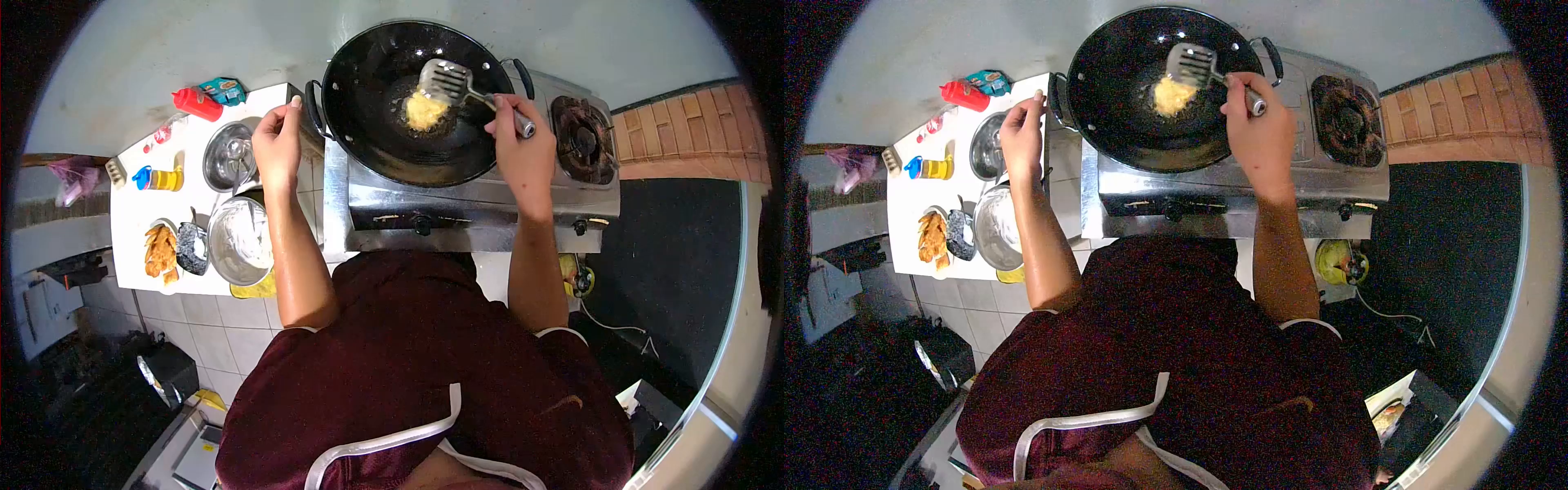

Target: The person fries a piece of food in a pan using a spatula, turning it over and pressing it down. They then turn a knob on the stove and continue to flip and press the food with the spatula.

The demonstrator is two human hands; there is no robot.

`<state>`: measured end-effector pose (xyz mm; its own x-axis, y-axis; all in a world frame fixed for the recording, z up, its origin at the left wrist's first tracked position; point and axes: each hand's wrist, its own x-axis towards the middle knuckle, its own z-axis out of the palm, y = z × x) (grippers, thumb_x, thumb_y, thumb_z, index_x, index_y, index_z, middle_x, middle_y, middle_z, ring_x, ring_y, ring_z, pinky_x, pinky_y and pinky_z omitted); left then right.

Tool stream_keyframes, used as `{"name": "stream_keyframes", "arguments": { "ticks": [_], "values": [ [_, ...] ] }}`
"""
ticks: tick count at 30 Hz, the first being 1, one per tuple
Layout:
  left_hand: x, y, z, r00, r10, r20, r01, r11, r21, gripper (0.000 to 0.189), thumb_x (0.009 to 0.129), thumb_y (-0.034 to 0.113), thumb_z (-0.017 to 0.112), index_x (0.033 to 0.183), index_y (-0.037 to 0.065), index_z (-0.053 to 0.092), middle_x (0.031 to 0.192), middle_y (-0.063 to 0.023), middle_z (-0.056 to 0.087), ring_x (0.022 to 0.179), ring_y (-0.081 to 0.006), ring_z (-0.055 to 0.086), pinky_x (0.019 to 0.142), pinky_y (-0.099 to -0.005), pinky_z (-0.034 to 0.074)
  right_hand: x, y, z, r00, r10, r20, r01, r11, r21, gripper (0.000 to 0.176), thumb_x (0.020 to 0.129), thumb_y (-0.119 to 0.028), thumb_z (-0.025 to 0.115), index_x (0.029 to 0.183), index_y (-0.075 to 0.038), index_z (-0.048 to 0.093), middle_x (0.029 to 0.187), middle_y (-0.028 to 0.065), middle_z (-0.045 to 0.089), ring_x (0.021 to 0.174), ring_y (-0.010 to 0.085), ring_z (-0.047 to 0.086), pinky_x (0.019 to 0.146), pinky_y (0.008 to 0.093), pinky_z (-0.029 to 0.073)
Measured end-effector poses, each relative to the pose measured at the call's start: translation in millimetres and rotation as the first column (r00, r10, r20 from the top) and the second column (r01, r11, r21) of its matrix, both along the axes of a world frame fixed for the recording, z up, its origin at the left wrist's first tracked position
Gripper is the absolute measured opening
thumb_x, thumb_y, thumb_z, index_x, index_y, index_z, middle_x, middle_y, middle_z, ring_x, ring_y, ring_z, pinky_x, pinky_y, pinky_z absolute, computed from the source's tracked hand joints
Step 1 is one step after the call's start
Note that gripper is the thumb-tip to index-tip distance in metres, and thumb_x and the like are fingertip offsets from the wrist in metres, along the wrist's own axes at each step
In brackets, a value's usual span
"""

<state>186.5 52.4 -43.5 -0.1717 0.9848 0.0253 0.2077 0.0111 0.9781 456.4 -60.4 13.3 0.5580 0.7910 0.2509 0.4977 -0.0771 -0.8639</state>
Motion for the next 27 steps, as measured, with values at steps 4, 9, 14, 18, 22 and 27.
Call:
{"name": "stream_keyframes", "arguments": {
  "ticks": [4,9,14,18,22,27],
  "values": [
    [6.2,1.6,1.0,0.996,0.046,0.078,-0.050,0.997,0.052,0.028,0.085,0.026,0.066,0.087,-0.002,0.065,0.073,0.0007,0.059,0.065,-0.0054,0.046,0.059,-0.0196,0.037,1.4,-1.7,-8.7,1.000,0.024,0.014,-0.023,0.998,-0.050,0.020,0.088,-0.021,0.058,0.094,-0.004,0.064,0.067,0.0106,0.066,0.063,0.0162,0.067,0.057,0.0272,0.049],
    [7.9,2.5,-5.3,0.994,0.016,0.112,-0.022,0.998,0.056,0.027,0.084,0.025,0.067,0.086,-0.002,0.065,0.073,0.0003,0.060,0.066,-0.0054,0.047,0.060,-0.0192,0.037,-7.3,-4.9,-6.9,0.998,0.060,0.034,-0.059,0.998,-0.023,0.020,0.088,-0.021,0.058,0.094,-0.004,0.064,0.069,0.0111,0.067,0.065,0.0164,0.068,0.058,0.0270,0.049],
    [5.7,-4.5,-0.8,0.994,0.035,0.102,-0.037,0.999,0.027,0.027,0.084,0.025,0.066,0.086,-0.002,0.065,0.073,0.0004,0.060,0.066,-0.0054,0.047,0.060,-0.0192,0.037,4.0,-7.3,-3.0,1.000,-0.005,0.018,0.006,1.000,-0.007,0.019,0.088,-0.020,0.058,0.094,-0.004,0.065,0.069,0.0109,0.066,0.064,0.0158,0.067,0.059,0.0268,0.050],
    [0.7,-8.7,-1.4,0.996,0.035,0.077,-0.037,0.999,0.031,0.027,0.084,0.026,0.067,0.085,-0.001,0.065,0.071,0.0013,0.058,0.064,-0.0052,0.046,0.058,-0.0193,0.036,16.9,-5.3,-2.0,0.995,-0.034,0.097,0.031,0.999,0.026,0.019,0.088,-0.021,0.058,0.093,-0.003,0.065,0.067,0.0108,0.066,0.062,0.0162,0.065,0.057,0.0283,0.048],
    [-3.0,-13.4,0.4,0.996,0.037,0.082,-0.042,0.998,0.054,0.027,0.085,0.026,0.066,0.084,-0.001,0.064,0.069,0.0021,0.056,0.063,-0.0048,0.044,0.057,-0.0192,0.035,11.2,-5.4,-4.1,0.997,-0.015,0.069,0.012,0.999,0.053,0.020,0.087,-0.023,0.058,0.092,-0.005,0.065,0.066,0.0132,0.065,0.062,0.0219,0.066,0.056,0.0312,0.048],
    [-8.8,-21.5,3.1,0.997,0.025,0.073,-0.029,0.998,0.056,0.027,0.085,0.026,0.066,0.084,-0.001,0.064,0.070,0.0024,0.056,0.062,-0.0044,0.043,0.056,-0.0193,0.034,14.1,4.5,-9.7,0.965,-0.072,0.252,0.079,0.997,-0.018,0.020,0.086,-0.027,0.058,0.090,-0.009,0.065,0.071,0.0174,0.063,0.066,0.0342,0.063,0.058,0.0378,0.048]
  ]
}}
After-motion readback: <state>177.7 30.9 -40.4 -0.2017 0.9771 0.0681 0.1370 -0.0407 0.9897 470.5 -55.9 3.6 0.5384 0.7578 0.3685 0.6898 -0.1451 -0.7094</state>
